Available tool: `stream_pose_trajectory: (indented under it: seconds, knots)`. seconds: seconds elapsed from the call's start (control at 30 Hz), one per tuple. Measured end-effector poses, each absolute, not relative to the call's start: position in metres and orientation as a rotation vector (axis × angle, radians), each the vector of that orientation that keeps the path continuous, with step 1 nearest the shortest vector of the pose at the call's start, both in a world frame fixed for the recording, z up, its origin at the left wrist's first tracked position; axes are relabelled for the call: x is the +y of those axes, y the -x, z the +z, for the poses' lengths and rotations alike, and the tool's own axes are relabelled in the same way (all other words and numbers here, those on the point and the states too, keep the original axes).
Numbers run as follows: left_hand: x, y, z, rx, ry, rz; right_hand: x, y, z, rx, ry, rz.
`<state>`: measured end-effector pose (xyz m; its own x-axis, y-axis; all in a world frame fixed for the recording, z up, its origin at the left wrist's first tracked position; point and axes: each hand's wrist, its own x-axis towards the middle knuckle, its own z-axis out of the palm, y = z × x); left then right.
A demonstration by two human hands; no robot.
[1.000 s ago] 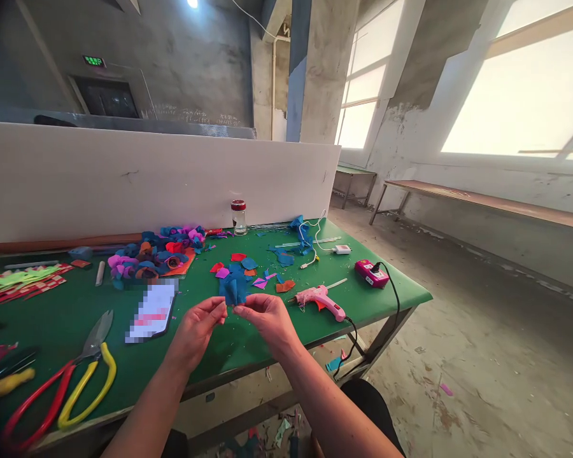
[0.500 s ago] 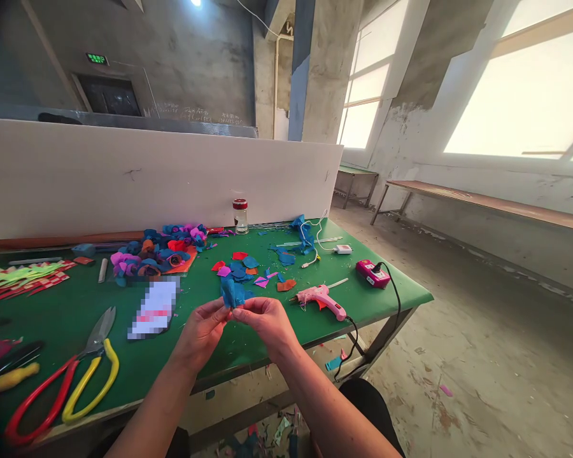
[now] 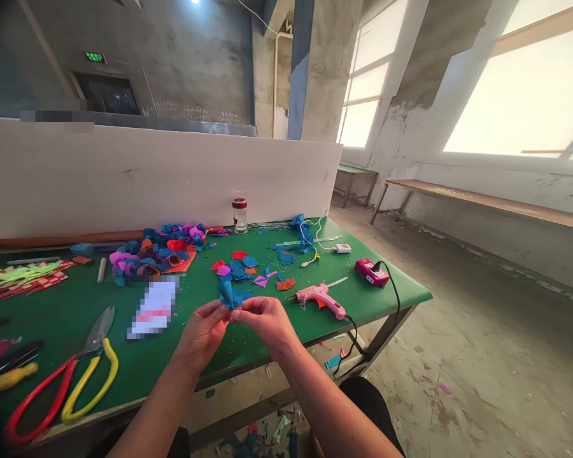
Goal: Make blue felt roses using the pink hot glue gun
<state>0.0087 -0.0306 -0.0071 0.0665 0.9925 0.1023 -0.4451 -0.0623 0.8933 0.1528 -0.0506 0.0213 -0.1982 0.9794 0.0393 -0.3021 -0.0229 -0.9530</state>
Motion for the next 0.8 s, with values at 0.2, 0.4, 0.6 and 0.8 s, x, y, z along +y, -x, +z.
stream_pose_trajectory:
  seconds: [0.2,0.4,0.6,0.8]
  knots:
    - [-0.029,-0.008,-0.008,0.768,-0.929,1.390,-0.051,-0.154,0.023,-1.113,0.888,1.484]
    - [-0.031,-0.010,-0.006,0.800,-0.804,1.402,-0.051,-0.152,0.022,-1.056,0.891,1.500]
    - [-0.029,-0.012,-0.007,0.802,-0.788,1.461,-0.052,-0.144,0.014,-0.953,0.846,1.435]
    - [-0.031,-0.016,-0.005,0.828,-0.736,1.494,-0.051,-0.135,0.006,-0.887,0.885,1.321]
